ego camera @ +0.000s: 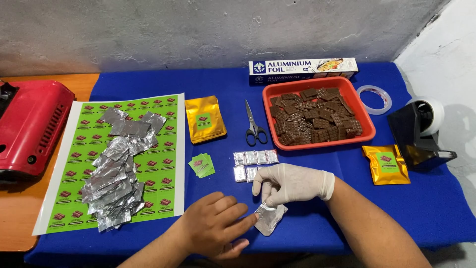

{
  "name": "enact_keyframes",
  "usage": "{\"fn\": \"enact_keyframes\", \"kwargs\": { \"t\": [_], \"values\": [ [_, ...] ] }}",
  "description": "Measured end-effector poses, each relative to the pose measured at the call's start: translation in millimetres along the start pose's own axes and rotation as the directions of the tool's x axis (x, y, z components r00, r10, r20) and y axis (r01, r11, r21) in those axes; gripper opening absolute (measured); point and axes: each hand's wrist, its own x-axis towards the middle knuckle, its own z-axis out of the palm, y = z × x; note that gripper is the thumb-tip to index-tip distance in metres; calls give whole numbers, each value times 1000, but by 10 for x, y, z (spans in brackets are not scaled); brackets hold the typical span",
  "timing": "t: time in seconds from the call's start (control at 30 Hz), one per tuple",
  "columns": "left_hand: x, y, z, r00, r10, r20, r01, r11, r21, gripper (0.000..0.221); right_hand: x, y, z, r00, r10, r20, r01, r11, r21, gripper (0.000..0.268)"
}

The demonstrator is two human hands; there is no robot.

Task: The person wraps individual chocolate pieces in aluminum foil, then places the foil-wrapped pieces into a gold pouch. The person folds the pouch to enclose the contents.

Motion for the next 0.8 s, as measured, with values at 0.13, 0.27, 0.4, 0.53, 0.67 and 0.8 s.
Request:
{"fn": "enact_keyframes", "kwargs": {
  "t": [0.13, 0.27, 0.4, 0.53, 0.67, 0.8],
  "values": [
    [-4, -156, 145, 987, 38, 159, -24, 996, -89, 39, 18, -84, 97, 997, -10, -76, 4, 998, -69, 32],
    [0, -248, 282, 954, 67, 291, -48, 996, -70, 35, 47, -125, 128, 946, -125, -299, 48, 966, -254, 33],
    [7, -236, 364, 963, 67, 261, -49, 996, -74, 38, -14, -211, 99, 913, -137, -383, 15, 952, -305, 22],
    [-34, -207, 415, 974, 24, 227, -13, 999, -50, 39, -43, -199, 32, 928, 61, -368, -232, 867, -441, 28],
    [-41, -177, 421, 973, 0, 229, 18, 997, -77, 40, 33, -32, 9, 918, -20, -397, -283, 669, -687, 35],
    [-27, -176, 431, 971, 12, 240, 16, 993, -116, 39, 55, 32, 0, 915, -59, -399, -281, 617, -735, 42]
  ]
}}
